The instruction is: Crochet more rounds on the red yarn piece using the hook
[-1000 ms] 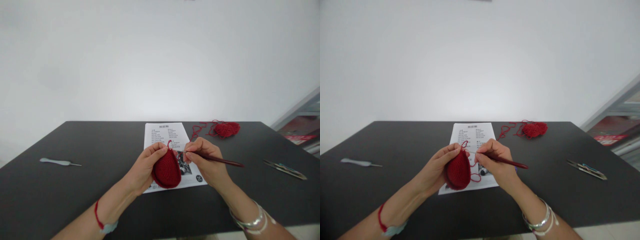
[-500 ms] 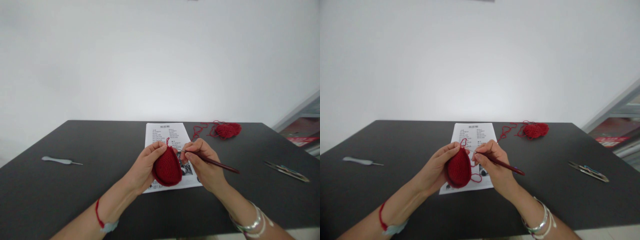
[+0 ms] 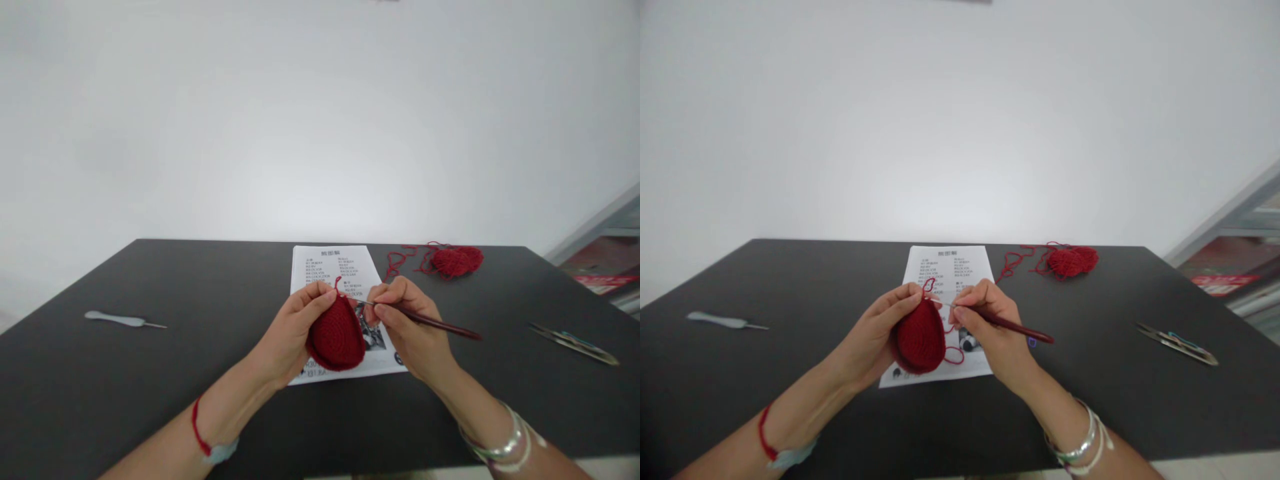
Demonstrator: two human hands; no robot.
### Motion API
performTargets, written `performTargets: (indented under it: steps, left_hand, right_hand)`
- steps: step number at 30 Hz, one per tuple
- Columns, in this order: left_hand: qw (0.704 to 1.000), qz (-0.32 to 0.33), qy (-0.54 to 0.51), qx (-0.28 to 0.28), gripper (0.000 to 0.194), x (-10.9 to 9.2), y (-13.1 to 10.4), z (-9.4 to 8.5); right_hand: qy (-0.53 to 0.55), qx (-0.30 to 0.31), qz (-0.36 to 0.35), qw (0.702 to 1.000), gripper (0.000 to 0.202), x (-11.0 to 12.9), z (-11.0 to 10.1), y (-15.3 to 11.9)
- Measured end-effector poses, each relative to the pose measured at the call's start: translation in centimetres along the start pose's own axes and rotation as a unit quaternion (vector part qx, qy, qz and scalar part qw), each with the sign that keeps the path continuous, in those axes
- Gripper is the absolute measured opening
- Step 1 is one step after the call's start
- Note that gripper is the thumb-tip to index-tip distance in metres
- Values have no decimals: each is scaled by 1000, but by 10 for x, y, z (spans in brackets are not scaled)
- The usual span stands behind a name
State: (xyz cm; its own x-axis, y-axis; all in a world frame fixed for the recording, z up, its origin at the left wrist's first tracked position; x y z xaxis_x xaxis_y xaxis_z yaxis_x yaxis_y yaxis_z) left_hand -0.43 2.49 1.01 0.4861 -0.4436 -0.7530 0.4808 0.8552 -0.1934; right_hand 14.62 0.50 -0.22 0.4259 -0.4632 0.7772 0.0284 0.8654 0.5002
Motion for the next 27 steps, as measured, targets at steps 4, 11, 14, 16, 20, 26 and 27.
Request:
performTargets:
  steps: [4,11,14,16,20,26,27]
  left_hand:
    - [1000,3,4,2,17,0,0,0]
    - [1000,4,7,2,18,1,1,0]
    - [1000,5,15,-5,18,1,1,-1]
    - [1000,5,19,-9,19,1,1,-1]
    - [1000,10,17,-9,20,1,1,-1]
    - [1000,10,19,-15,21,0,1,-1]
    - [1000,11,20,-19,21,0,2,-1]
  right_hand:
    - [-5,8,-16,1000,11,0,0,-1]
    - [-23,7,-31,999,13,-1,-2,-3]
    - [-40,9,-41,998,14,-1,-2,-4]
    - [-57,9,-47,997,15,0,-1,-4]
    - [-99,4,-54,994,16,1,0,-6]
    - [-156,21,-91,983,16,4,1,-8]
    - [-175,30,-102,979,16,5,1,-8]
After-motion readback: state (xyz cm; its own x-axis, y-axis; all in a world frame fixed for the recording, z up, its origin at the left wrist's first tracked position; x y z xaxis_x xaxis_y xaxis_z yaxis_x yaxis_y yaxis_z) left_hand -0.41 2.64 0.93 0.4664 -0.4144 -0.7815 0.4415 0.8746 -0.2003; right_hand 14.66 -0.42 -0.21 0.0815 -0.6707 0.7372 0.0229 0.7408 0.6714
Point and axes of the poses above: each hand's wrist, its own y-axis towards the middle knuckle, its own z-axis out of the palm, x = y × z, the point moved 2 cm from there along y, towards the middle knuckle, and after that the axes turned 6 degrees about -z, right-handed, at the moved point
